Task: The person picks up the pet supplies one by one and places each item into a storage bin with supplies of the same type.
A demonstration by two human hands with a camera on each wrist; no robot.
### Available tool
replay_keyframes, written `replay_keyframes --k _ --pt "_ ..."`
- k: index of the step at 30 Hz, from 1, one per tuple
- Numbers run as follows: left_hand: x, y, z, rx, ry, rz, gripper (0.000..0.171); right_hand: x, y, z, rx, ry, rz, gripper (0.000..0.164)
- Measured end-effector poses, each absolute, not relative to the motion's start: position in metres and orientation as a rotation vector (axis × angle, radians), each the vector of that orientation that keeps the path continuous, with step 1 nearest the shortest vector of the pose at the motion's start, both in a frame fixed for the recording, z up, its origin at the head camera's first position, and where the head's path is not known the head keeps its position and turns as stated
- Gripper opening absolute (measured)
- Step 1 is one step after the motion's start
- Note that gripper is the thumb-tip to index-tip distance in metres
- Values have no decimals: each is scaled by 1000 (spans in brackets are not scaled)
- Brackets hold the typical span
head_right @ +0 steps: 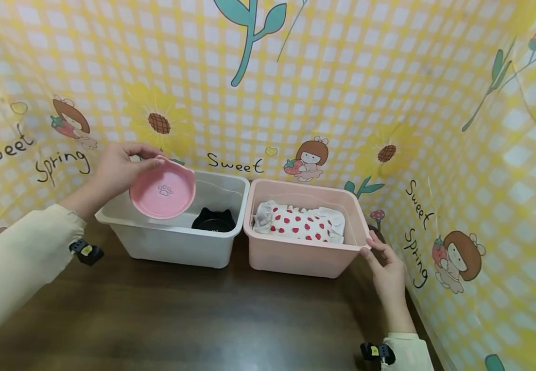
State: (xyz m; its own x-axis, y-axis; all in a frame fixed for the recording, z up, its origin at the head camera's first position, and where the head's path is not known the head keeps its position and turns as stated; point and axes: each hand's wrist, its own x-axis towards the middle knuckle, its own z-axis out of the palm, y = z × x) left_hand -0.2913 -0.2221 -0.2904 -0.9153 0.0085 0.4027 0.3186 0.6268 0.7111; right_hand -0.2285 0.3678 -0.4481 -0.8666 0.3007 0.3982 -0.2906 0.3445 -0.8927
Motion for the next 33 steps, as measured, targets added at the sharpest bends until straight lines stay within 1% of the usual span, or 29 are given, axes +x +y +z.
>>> replay_keyframes --k 12,17,24,33 --pt "-317 -233 -321 -301 -2473 -938 16 -228 364 -448 13 -2083 1547 29" --pt "-322 -236 -328 -269 -2467 -885 14 -227 364 -449 15 -2108 1548 30" --pt "-338 -246 -337 -317 -2542 -770 11 -230 369 -444 3 -2116 1507 31" --pt "-344 -261 -353 -333 -2619 -721 4 -227 368 -445 12 -2143 1486 32"
